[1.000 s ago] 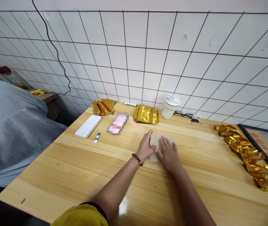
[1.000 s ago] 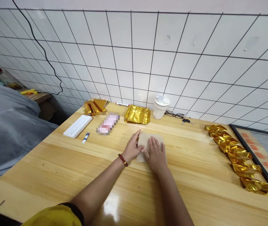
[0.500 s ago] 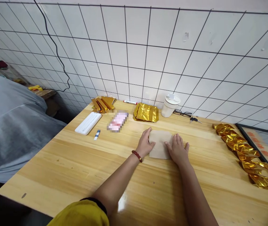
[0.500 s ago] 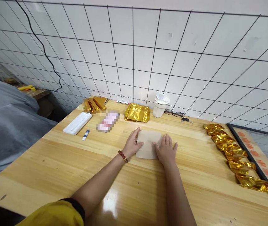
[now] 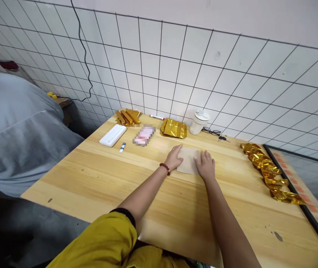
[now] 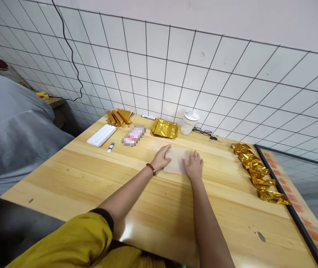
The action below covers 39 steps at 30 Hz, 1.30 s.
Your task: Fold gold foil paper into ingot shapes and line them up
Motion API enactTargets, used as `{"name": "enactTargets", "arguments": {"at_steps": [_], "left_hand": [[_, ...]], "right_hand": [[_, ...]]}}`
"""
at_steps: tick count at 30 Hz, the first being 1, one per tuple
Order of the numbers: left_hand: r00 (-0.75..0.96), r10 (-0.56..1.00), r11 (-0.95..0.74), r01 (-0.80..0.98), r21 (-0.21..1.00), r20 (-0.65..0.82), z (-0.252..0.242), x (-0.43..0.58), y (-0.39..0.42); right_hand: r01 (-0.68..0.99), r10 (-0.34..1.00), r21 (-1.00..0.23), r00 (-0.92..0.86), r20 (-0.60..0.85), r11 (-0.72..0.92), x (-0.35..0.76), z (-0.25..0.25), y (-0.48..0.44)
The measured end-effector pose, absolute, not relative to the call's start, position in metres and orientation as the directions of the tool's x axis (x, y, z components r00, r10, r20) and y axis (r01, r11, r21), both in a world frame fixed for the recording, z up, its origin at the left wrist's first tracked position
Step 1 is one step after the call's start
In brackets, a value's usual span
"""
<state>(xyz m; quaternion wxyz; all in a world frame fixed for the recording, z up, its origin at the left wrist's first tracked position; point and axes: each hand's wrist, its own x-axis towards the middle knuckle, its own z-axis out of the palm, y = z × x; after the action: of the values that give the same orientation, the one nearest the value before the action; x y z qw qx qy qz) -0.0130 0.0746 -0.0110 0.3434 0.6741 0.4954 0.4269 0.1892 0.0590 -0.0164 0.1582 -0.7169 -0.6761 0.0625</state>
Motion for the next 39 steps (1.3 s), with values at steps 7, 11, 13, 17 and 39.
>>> {"name": "enactTargets", "arguments": {"at_steps": [7, 11, 13, 17, 39], "left_hand": [[0.160, 0.968, -0.242, 0.396, 0.885, 0.193, -0.005, -0.018, 0.055], [0.091, 0.939, -0.325, 0.551, 0.768, 0.331, 0.002, -0.012, 0.020], [0.152, 0.909, -0.396, 0.607, 0.689, 0.388, 0.007, -0.001, 0.006], [0.266, 0.905, -0.420, 0.691, 0.589, 0.333, 0.013, 0.022, 0.000], [0.376, 0.914, -0.398, 0.757, 0.517, 0.153, -0.016, 0.030, 0.010]], "right_hand": [[0.992, 0.997, -0.122, 0.031, 0.071, -0.022, 0.173, -0.011, 0.028], [0.992, 0.996, -0.127, 0.016, 0.089, -0.004, 0.173, -0.013, 0.015], [0.989, 0.994, -0.149, 0.016, 0.110, 0.001, 0.173, -0.015, 0.012], [0.975, 0.981, -0.222, 0.026, 0.192, 0.018, 0.176, -0.018, 0.012], [0.733, 0.906, -0.533, -0.348, 0.240, 0.422, 0.146, -0.015, 0.006]]}}
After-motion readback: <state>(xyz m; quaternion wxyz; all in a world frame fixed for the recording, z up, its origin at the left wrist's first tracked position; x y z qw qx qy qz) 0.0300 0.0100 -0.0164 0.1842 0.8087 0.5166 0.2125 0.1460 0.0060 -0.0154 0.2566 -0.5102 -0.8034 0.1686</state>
